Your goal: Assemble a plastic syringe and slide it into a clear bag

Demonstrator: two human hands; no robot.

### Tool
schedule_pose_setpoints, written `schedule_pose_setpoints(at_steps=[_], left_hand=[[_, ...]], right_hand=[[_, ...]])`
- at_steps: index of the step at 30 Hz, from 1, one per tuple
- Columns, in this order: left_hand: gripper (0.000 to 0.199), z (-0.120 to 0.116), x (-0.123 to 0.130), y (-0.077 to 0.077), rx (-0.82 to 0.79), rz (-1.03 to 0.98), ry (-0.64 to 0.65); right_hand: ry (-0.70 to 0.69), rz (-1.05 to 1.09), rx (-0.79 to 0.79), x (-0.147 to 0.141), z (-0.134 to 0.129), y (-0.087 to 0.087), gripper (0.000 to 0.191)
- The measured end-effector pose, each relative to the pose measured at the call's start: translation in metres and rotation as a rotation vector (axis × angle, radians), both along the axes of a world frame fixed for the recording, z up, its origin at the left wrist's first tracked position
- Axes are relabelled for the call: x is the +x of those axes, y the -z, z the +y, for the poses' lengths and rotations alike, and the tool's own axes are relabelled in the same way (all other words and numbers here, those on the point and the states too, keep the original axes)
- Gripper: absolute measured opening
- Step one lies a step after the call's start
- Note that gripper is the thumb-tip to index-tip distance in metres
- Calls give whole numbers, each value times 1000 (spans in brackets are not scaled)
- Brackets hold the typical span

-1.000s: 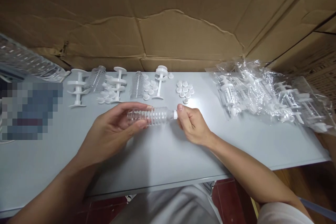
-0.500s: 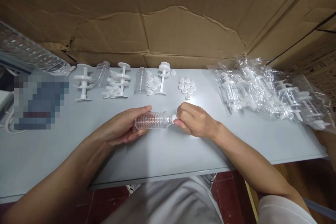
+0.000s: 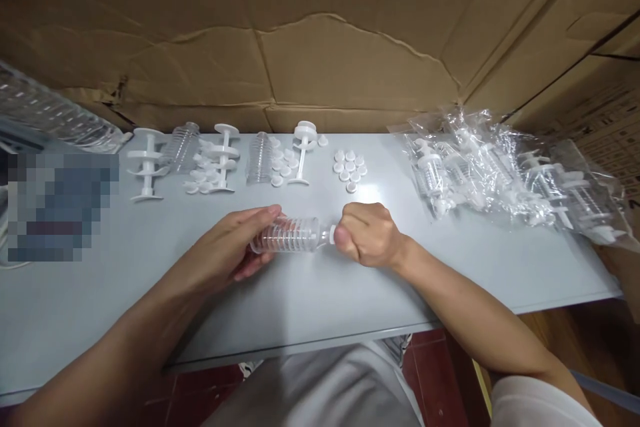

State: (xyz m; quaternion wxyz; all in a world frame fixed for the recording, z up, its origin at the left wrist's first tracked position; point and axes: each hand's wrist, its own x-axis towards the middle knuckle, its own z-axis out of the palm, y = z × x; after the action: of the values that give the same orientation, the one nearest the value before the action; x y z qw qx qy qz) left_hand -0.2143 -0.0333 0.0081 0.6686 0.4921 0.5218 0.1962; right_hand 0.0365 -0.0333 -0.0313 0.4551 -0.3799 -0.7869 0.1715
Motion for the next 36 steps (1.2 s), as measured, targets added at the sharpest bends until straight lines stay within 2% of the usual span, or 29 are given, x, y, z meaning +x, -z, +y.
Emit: schedule_pose_setpoints(at_steps=[1,3,8,12,14,18,20,22,24,26,27,28,30,32,33,34,36], left_hand=[[55,0,0,0,-23,-6,-9],[50,0,0,-1,66,-6,-32],[25,2,-6,-3,527,-66,21],[24,5,-10,2,791,-144,97],[29,4,-9,8,909,-79,95],[35,1,-9,18,1297,30,180],[45,-1,-9,21,1407,46,236],[59,-3,-8,23,1319,79,231],[79,-7,-6,22,1085,97,194],[75,-10,-3,20,861,118,160],[65,-11,-1,19,830,142,158],[53,-11,0,19,872,173,173],[38,-10,2,18,1113,210,225],[40,-9,2,19,1316,176,255],[45,-8,1,18,1303,148,236],[53,-8,0,18,1206,124,204],[60,-7,-2,17,881,94,161]], right_hand=[[-16,-10,2,2,3,0,68],[-17,-7,-9,1,5,1,69],[43,82,-157,-11,-4,2,58],[80,151,-314,-17,-12,0,57],[108,197,-450,-18,-12,-2,61],[109,326,-884,-17,-7,-6,72],[100,341,-982,-18,-6,-7,75],[118,351,-1010,-19,-6,-9,75],[154,360,-996,-21,-6,-10,75],[189,335,-956,-21,-6,-10,75],[196,310,-948,-20,-6,-10,75],[191,283,-960,-20,-5,-9,75],[154,255,-1043,-18,-4,-10,73],[119,271,-1133,-18,-4,-11,71],[120,281,-1141,-18,-4,-12,70],[140,286,-1113,-19,-5,-13,70],[217,276,-993,-21,-8,-15,71]])
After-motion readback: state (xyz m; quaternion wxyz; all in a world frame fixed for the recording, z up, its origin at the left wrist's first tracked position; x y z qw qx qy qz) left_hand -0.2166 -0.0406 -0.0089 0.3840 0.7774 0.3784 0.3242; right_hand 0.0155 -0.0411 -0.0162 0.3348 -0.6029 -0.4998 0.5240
